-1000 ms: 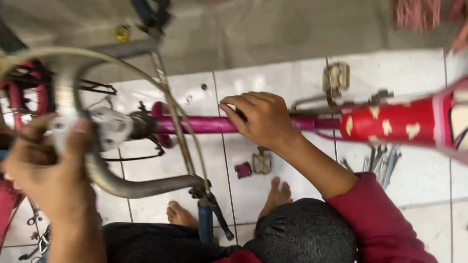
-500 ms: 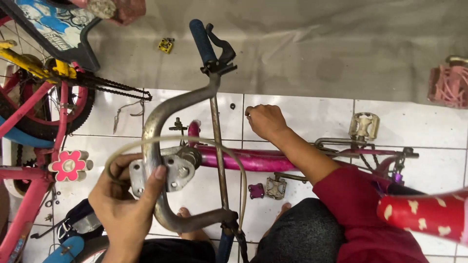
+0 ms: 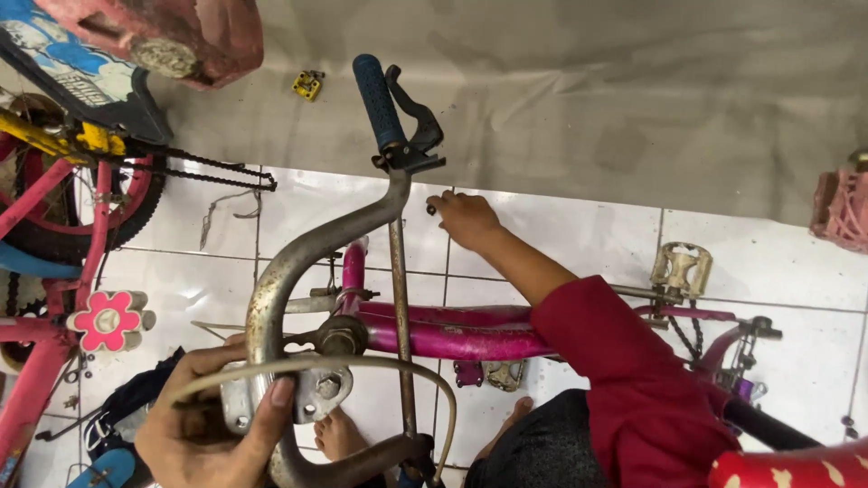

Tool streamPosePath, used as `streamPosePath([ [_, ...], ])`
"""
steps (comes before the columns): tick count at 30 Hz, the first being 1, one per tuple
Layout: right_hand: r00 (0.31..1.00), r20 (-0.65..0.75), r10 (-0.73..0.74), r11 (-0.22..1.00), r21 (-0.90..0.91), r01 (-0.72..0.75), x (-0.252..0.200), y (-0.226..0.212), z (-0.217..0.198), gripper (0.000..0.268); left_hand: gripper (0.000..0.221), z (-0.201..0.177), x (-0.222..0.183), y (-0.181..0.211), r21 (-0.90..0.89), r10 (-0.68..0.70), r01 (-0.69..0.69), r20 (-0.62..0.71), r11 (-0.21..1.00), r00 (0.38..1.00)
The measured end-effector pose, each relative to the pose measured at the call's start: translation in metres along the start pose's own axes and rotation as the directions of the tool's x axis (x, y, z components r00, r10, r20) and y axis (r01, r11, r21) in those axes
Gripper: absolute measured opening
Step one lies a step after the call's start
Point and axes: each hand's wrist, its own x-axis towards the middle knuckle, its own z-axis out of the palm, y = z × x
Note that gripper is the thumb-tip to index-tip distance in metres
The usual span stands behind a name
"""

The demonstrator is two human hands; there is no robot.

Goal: Tightening the bolts on a bicycle handlebar stem using a hex key to secure it to the fork steerer tube.

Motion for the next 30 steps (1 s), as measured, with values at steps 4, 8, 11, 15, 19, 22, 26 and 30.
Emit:
streamPosePath([
  [4, 0.991, 0.099, 0.087, 0.978, 0.183, -0.104, 0.022, 0.017, 0.011, 0.048, 0.04, 0.002, 0.0, 0.005, 0.006, -0.01, 0.01, 0.001, 1.0, 1.0],
  [8, 1.0, 0.001, -0.018, 0.997, 0.072, 0.018, 0.025, 0.027, 0.031, 0.051, 0.04, 0.003, 0.003, 0.006, -0.017, -0.017, 0.017, 0.006, 1.0, 1.0],
  [11, 0.998, 0.034, 0.045, 0.994, 0.097, -0.048, 0.024, 0.029, 0.03, 0.046, 0.04, 0.005, 0.006, 0.011, -0.053, -0.046, 0.046, 0.011, 0.998, 0.999],
  [15, 0.994, 0.087, 0.073, 0.992, 0.092, -0.081, 0.022, 0.021, 0.017, 0.045, 0.043, 0.003, 0.008, 0.005, 0.024, 0.008, -0.008, 0.011, 1.0, 1.0],
  [19, 0.993, 0.115, 0.014, 0.995, 0.099, -0.025, 0.018, 0.011, 0.016, 0.041, 0.042, 0.001, 0.008, -0.002, -0.025, -0.012, 0.013, 0.036, 1.0, 0.999],
  [22, 0.989, 0.137, 0.048, 0.988, 0.136, -0.067, 0.021, 0.014, 0.002, 0.045, 0.042, 0.005, 0.011, 0.006, -0.003, 0.005, -0.005, 0.014, 1.0, 1.0],
  [26, 0.98, 0.128, 0.151, 0.97, 0.17, -0.172, 0.004, 0.019, -0.028, 0.04, 0.037, 0.007, 0.011, 0.007, -0.07, 0.058, -0.057, 0.013, 0.996, 0.998],
  [30, 0.966, 0.178, 0.185, 0.964, 0.159, -0.214, -0.024, 0.019, -0.053, 0.037, 0.048, 0.004, 0.013, -0.004, 0.0, 0.09, -0.09, -0.011, 0.996, 0.996],
])
